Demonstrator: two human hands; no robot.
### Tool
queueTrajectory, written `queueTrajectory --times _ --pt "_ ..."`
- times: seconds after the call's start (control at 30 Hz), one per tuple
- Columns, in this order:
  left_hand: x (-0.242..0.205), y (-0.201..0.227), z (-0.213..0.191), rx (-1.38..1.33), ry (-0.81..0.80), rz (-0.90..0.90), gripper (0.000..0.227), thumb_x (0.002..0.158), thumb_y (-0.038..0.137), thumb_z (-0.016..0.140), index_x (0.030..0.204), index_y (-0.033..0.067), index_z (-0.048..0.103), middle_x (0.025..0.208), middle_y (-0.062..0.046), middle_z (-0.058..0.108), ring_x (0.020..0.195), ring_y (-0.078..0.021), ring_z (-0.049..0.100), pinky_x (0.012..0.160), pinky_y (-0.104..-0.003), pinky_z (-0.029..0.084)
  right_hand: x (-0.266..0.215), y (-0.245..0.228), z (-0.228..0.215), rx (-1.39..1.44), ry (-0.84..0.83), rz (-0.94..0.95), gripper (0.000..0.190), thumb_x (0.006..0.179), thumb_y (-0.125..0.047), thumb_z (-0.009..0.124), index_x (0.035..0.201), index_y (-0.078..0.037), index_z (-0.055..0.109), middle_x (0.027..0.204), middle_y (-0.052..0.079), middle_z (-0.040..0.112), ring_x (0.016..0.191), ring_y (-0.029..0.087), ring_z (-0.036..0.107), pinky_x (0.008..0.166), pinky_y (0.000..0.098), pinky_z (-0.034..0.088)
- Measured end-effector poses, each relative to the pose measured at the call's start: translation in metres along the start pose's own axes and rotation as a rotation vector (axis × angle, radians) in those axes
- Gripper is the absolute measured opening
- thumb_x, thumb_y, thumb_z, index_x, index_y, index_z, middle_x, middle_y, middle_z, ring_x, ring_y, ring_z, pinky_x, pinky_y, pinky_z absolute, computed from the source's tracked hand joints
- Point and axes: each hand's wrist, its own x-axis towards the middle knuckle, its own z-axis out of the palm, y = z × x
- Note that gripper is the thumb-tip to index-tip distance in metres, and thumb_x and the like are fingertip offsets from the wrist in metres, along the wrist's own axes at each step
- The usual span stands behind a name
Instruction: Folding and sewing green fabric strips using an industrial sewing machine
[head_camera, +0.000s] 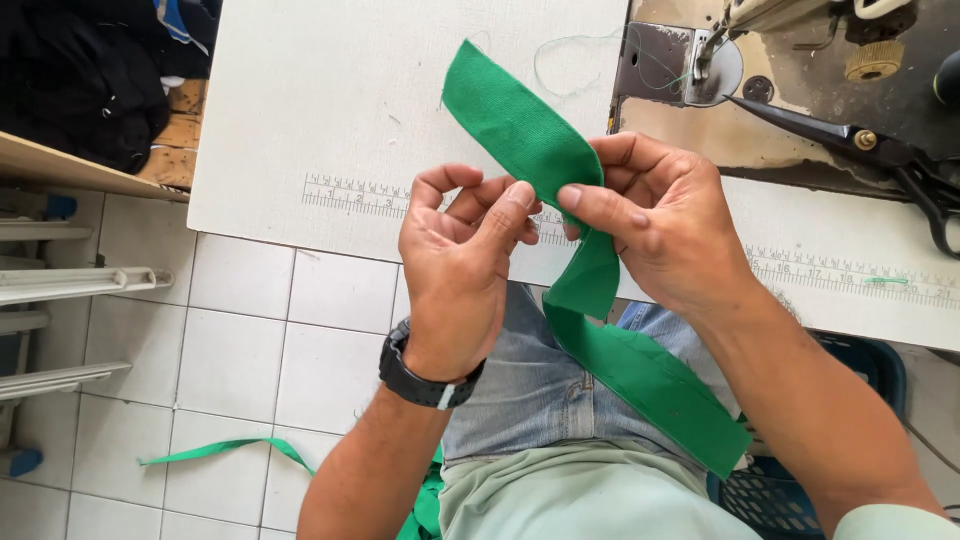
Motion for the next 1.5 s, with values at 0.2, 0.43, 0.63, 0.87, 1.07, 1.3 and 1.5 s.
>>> queueTrajectory --times 0.2,0.43,0.63,0.87,1.07,1.3,1.5 --pt "-0.014 0.029 -0.004 1.109 -0.135 0.926 0.020 0.112 0.003 0.075 0.132 0.0061 0.071 0.122 -0.015 0.059 0.112 -0.0300 0.070 0.106 -0.041 0.061 -0.001 -0.014 0.004 -0.162 0.029 0.044 0.046 0.084 0.001 0.088 0.125 -0.003 0.067 0.103 0.009 0.082 0.087 0.013 0.076 0.081 0.0271 0.068" --pt "0.013 0.081 -0.011 1.669 -0.875 0.871 0.045 0.116 0.014 0.072 0.159 0.0131 0.057 0.176 -0.012 0.043 0.167 -0.0450 0.032 0.127 -0.066 0.039 -0.006 -0.022 0.000 -0.151 -0.026 0.068 0.050 0.082 -0.001 0.088 0.128 0.000 0.068 0.104 0.009 0.079 0.090 0.014 0.077 0.084 0.0274 0.069" --pt "0.014 0.072 -0.016 1.470 -0.613 1.325 0.007 0.109 -0.003 0.073 0.103 -0.0020 0.069 0.105 -0.015 0.076 0.108 -0.0374 0.078 0.098 -0.055 0.060 -0.059 -0.033 0.020 -0.807 -0.036 -0.597 0.060 0.105 -0.015 0.081 0.155 0.000 0.052 0.156 0.019 0.050 0.130 0.029 0.067 0.108 0.0373 0.059" --pt "-0.003 0.088 -0.013 1.587 -0.514 1.345 0.007 0.108 -0.003 0.060 0.102 0.0008 0.062 0.100 -0.014 0.065 0.092 -0.0342 0.068 0.086 -0.048 0.057 -0.086 0.012 0.058 -0.260 -0.316 -0.044 0.049 0.106 -0.016 0.063 0.153 -0.004 0.051 0.146 0.010 0.067 0.102 0.019 0.078 0.089 0.0327 0.071" --pt "-0.037 0.100 -0.020 1.642 -0.462 1.393 0.018 0.113 -0.002 0.054 0.104 -0.0029 0.069 0.108 -0.021 0.067 0.103 -0.0393 0.073 0.084 -0.051 0.063 -0.052 0.008 0.061 0.082 -0.053 -0.133 0.024 0.101 -0.002 0.075 0.121 0.008 0.069 0.103 0.023 0.078 0.085 0.029 0.077 0.082 0.0394 0.069" --pt "-0.035 0.089 -0.023 1.656 -0.441 1.414 0.018 0.110 -0.007 0.054 0.101 0.0003 0.067 0.107 -0.019 0.068 0.102 -0.0360 0.072 0.084 -0.048 0.062 -0.042 0.007 0.056 0.087 0.071 0.002 0.011 0.094 0.001 0.082 0.101 0.005 0.075 0.085 0.015 0.075 0.076 0.026 0.076 0.075 0.0347 0.068" --pt "-0.037 0.086 -0.015 1.422 -0.406 1.040 0.011 0.109 -0.005 0.073 0.120 -0.0049 0.070 0.109 -0.018 0.068 0.098 -0.0385 0.065 0.089 -0.049 0.059 -0.038 0.007 0.060 -0.049 0.119 -0.080 0.011 0.093 0.000 0.085 0.095 0.004 0.075 0.080 0.015 0.075 0.071 0.023 0.076 0.072 0.0303 0.069"
